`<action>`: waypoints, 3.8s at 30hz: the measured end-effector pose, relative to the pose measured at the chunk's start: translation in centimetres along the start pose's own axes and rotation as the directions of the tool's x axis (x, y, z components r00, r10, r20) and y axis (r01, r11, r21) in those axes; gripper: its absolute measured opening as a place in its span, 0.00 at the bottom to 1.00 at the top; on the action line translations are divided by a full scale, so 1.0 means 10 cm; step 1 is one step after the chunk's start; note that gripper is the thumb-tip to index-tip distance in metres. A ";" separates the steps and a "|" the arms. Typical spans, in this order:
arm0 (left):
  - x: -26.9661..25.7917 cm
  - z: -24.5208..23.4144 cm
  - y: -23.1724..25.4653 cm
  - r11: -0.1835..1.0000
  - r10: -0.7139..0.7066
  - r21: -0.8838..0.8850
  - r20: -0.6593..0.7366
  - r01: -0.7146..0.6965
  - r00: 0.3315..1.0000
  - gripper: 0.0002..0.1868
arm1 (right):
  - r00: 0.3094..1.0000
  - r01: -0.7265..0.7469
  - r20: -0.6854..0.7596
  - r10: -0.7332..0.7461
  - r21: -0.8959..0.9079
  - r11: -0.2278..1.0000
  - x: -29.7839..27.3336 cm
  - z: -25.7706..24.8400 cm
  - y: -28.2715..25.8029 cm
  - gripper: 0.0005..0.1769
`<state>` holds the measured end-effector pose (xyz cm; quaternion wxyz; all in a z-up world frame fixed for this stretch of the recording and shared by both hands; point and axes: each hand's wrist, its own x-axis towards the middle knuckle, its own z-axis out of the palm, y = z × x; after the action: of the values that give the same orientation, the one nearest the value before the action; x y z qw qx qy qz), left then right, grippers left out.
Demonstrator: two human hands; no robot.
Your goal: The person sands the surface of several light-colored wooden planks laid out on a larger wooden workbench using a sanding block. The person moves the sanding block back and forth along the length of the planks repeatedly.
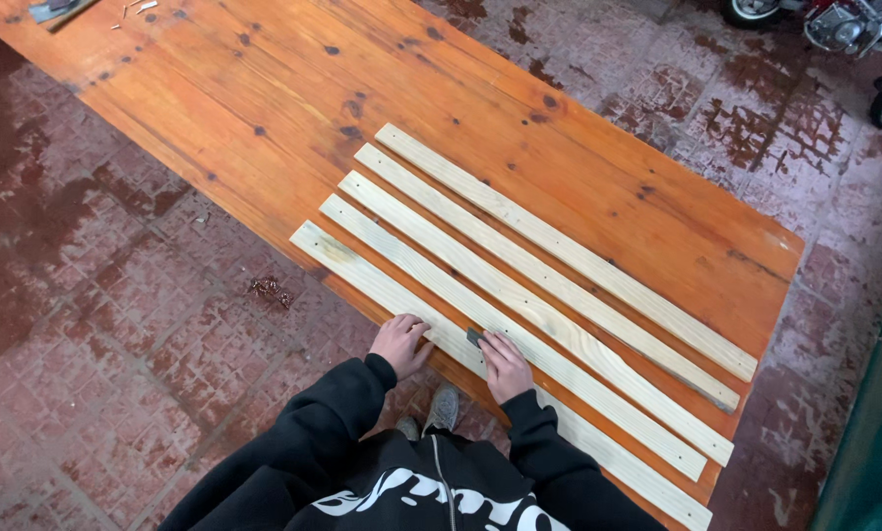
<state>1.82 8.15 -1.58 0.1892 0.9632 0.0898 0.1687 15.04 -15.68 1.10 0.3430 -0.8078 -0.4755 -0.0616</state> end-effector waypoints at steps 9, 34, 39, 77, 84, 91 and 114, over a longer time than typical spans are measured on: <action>0.41 0.30 0.07 0.999 0.034 -0.009 -0.022 -0.034 0.999 0.18 | 0.999 0.021 0.029 -0.024 0.080 0.997 0.36 -0.06 0.12 0.14; 1.08 -0.53 -1.43 0.928 0.366 0.054 0.041 -0.368 0.930 0.23 | 0.959 -0.279 0.048 0.281 0.354 0.893 1.71 0.84 -0.56 0.15; 1.12 -0.58 -1.94 0.904 0.382 0.109 0.233 -0.414 0.894 0.35 | 0.939 -0.328 0.028 0.342 0.366 0.871 1.96 1.12 -0.79 0.16; 1.35 -0.80 -3.51 0.971 0.233 -0.034 -0.083 -0.237 0.969 0.24 | 0.954 -0.300 0.088 0.287 0.312 0.901 2.73 1.56 -1.03 0.14; 1.45 -0.99 -3.63 0.914 0.397 -0.063 -0.072 -0.402 0.915 0.28 | 0.979 -0.128 0.134 0.152 -0.169 0.977 2.82 2.90 -0.97 0.18; 1.50 -0.97 -3.85 0.868 0.480 -0.120 -0.050 -0.482 0.876 0.30 | 0.918 -0.194 0.247 0.311 -0.403 0.894 2.93 3.21 -1.23 0.20; 1.46 -1.08 -3.64 0.937 0.325 -0.207 0.222 -0.281 0.919 0.46 | 0.945 -0.084 0.266 0.193 -0.371 0.925 3.03 3.18 -1.36 0.26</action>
<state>7.49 48.40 -2.28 0.2523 0.9592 -0.1005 0.0789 13.17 30.05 -3.30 0.1196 -0.8881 -0.4438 0.0003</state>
